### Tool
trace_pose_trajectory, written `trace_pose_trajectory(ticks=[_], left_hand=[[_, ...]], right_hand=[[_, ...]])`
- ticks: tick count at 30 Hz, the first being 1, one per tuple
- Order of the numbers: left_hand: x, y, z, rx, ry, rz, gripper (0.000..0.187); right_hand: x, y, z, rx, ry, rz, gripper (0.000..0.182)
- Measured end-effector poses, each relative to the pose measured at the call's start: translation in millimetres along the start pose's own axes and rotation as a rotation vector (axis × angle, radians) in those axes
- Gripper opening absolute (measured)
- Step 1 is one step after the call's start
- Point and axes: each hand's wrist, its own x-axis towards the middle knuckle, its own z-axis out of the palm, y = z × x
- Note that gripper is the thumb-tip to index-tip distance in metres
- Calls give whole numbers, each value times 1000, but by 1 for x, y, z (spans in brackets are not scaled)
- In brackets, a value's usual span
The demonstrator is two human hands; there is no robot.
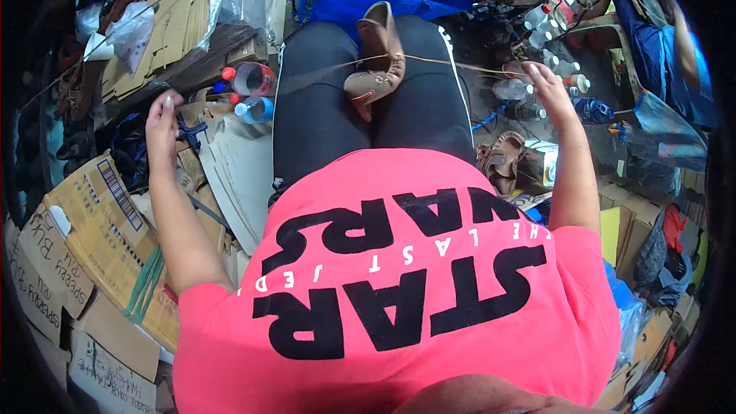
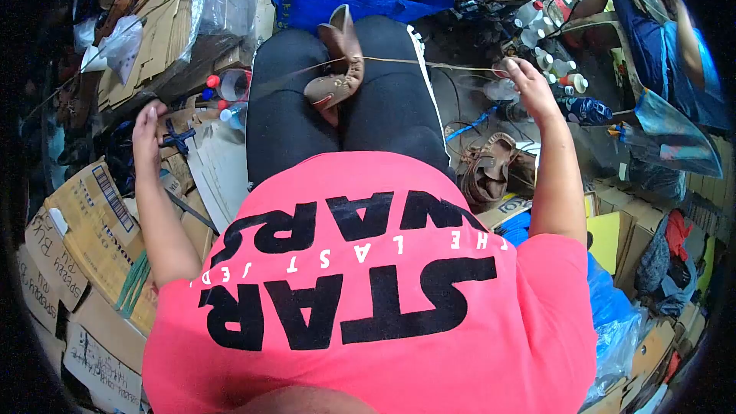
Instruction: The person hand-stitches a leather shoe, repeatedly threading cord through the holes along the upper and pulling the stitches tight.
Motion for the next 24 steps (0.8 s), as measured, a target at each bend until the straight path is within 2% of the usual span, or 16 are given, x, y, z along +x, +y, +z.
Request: trace_pose_trajectory(ticks=[1,2,3,4,5,6,7,9,11,13,14,15,17,24], left_hand=[[2,7,12,6,98,9,38],[28,-14,8,246,154,111,56],[35,-12,27,408,213,362,53],[8,41,66,506,152,332,50],[-21,91,112,366,12,257,46],[-25,97,139,215,-223,412,48],[-31,109,169,350,-290,766,49],[-41,125,218,370,-495,945,50],[-48,141,248,350,-724,723,45],[-37,143,266,532,-850,662,37],[-31,143,271,483,-1001,507,29],[-24,139,275,484,-1001,505,29],[-16,128,280,224,-1144,330,21],[-17,130,283,224,-1180,270,18]], right_hand=[[5,7,-3,-2,2,1,31],[13,15,-2,-243,42,-171,33],[16,21,-1,-483,81,-337,37],[3,-12,13,-489,-1,-346,41],[-4,-36,30,-464,9,-435,40],[-7,-56,49,-251,-77,-409,38],[-12,-77,64,-242,-135,-552,36],[-18,-108,91,-93,-237,-615,22],[-10,-126,104,-238,-272,-712,13],[-4,-131,112,-235,-292,-739,12],[-1,-131,114,-231,-313,-764,11],[4,-130,115,-230,-315,-764,11],[12,-125,114,-276,-339,-898,13],[14,-123,117,-256,-425,-917,13]])
